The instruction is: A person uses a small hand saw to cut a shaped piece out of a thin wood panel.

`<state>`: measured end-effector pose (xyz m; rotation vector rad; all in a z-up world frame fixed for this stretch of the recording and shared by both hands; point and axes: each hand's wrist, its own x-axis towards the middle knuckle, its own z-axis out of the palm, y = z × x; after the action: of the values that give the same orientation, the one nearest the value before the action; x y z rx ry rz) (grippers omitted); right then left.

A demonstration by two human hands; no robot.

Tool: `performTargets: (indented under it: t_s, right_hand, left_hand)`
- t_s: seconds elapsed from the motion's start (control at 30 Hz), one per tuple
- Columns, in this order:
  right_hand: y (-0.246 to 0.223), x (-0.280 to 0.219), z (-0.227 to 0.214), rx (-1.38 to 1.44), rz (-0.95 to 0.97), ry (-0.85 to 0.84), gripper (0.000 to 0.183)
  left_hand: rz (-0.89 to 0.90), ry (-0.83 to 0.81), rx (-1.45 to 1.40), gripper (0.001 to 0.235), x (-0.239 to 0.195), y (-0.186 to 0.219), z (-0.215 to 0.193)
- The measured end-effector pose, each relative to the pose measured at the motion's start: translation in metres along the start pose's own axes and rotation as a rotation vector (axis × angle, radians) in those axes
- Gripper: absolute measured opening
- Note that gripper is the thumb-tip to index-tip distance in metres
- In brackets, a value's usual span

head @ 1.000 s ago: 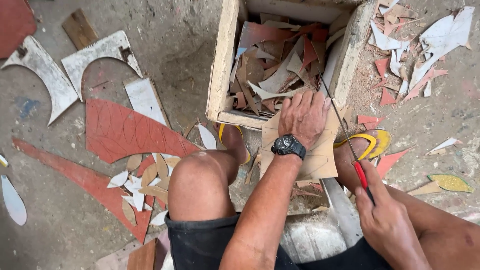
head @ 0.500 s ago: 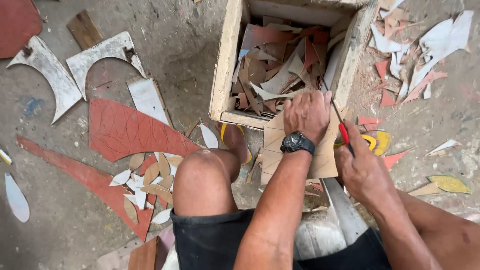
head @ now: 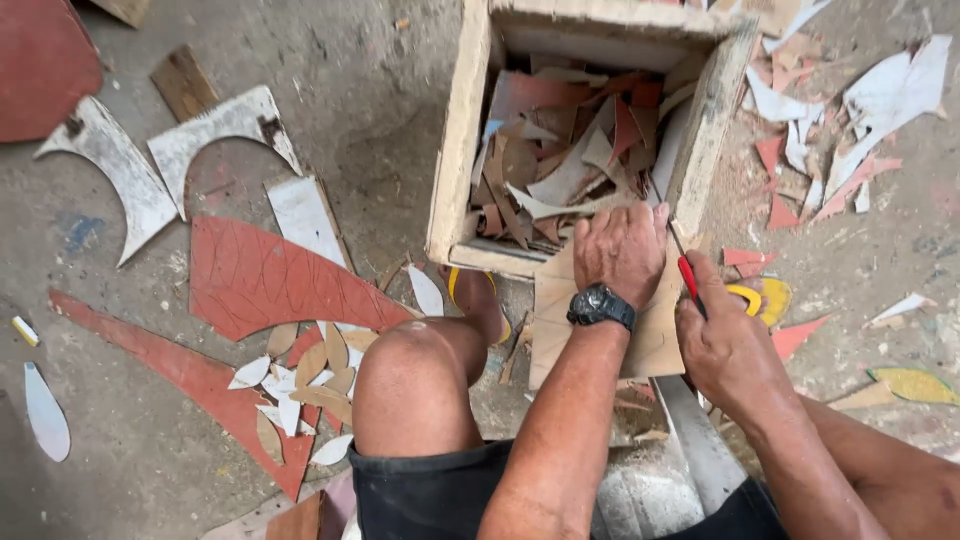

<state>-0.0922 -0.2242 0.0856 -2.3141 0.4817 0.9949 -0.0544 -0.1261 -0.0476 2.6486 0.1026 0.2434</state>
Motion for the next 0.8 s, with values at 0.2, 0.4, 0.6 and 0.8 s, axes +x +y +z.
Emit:
performTargets:
  t_s: [0.2,0.4,0.6,0.8]
  right_hand:
    - [-0.031,-0.026,-0.019,-0.077,0.12,-0.106,0.062]
    - [0.068,-0.086,-0.005,-0.014,0.215,0.001,0.07]
    - [-0.031,-0.036,-0.026,-0.083,0.214,-0.154,0.058]
    - [0.008,0.002,0.005,-0.02,-0.022,-0.006,0.063]
  left_hand:
    - [-0.143,-0.301,-0.042,0.049,0.008,0.002,-0.003]
    - [-0.056,-0.063,-0.002,0.042,0.001,0.004,-0.001]
    - [-0.03,-0.108,-0.002,0.043,0.0,0.0,-0.001]
    - [-0.108,-0.16,0.018,0.052,0.001,0.002,0.003]
